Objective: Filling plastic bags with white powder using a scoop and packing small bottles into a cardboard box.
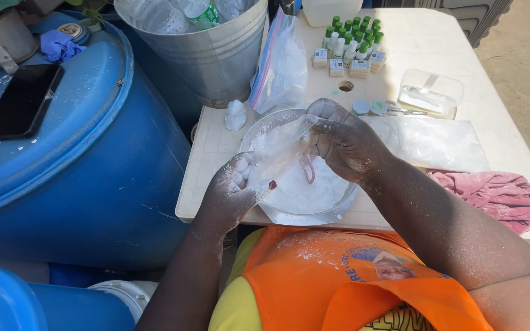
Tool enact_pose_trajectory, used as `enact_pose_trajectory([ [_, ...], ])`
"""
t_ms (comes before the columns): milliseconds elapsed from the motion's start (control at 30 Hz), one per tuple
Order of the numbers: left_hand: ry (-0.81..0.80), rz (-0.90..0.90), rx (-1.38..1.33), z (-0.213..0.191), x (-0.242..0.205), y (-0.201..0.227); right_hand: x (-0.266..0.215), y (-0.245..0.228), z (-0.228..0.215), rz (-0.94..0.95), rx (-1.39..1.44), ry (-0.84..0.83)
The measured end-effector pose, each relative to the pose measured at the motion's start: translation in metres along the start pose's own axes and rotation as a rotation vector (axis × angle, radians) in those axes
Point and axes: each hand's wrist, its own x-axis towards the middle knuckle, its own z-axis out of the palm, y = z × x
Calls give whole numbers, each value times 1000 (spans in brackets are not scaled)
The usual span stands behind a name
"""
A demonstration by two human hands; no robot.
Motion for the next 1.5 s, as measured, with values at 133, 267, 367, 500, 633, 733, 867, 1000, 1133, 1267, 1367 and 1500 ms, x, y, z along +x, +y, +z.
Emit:
enact_pose_trajectory([
  [133, 257, 43, 46, -13, 3, 3, 12, 3, -13, -184, -695, -116],
  [267, 694, 221, -78, -20, 5, 27, -13, -13, 7, -108, -1577, 61],
  [367, 883, 512, 126, -57, 4, 5, -12, 7, -5, 195, -1862, 6],
  [500, 756, 645, 652, -89, 14, -45, -4, 28, -27, 246, -1877, 38],
  [633, 672, 562, 744, -82, 19, -83, -4, 26, -46, 25, -1939, 97],
  [733, 665, 549, 754, -77, 25, -104, -1, 22, -64, -211, -1991, 102],
  [867, 677, 503, 675, -82, 26, -136, -12, 24, -45, -78, -1887, 29],
  [1000, 672, 486, 667, -74, 26, -136, -23, 30, -25, 121, -1403, 30],
  [1133, 647, 515, 612, -72, 23, -133, -28, 12, -29, 63, -1306, 115],
  [1267, 635, 477, 548, -75, 23, -135, -21, 1, -43, -72, -1855, 99],
  [1367, 645, 486, 563, -72, 25, -131, -27, 12, -48, 13, -1878, 115],
  [1500, 631, 456, 510, -75, 23, -135, -30, 48, -64, 188, -1475, 123],
])
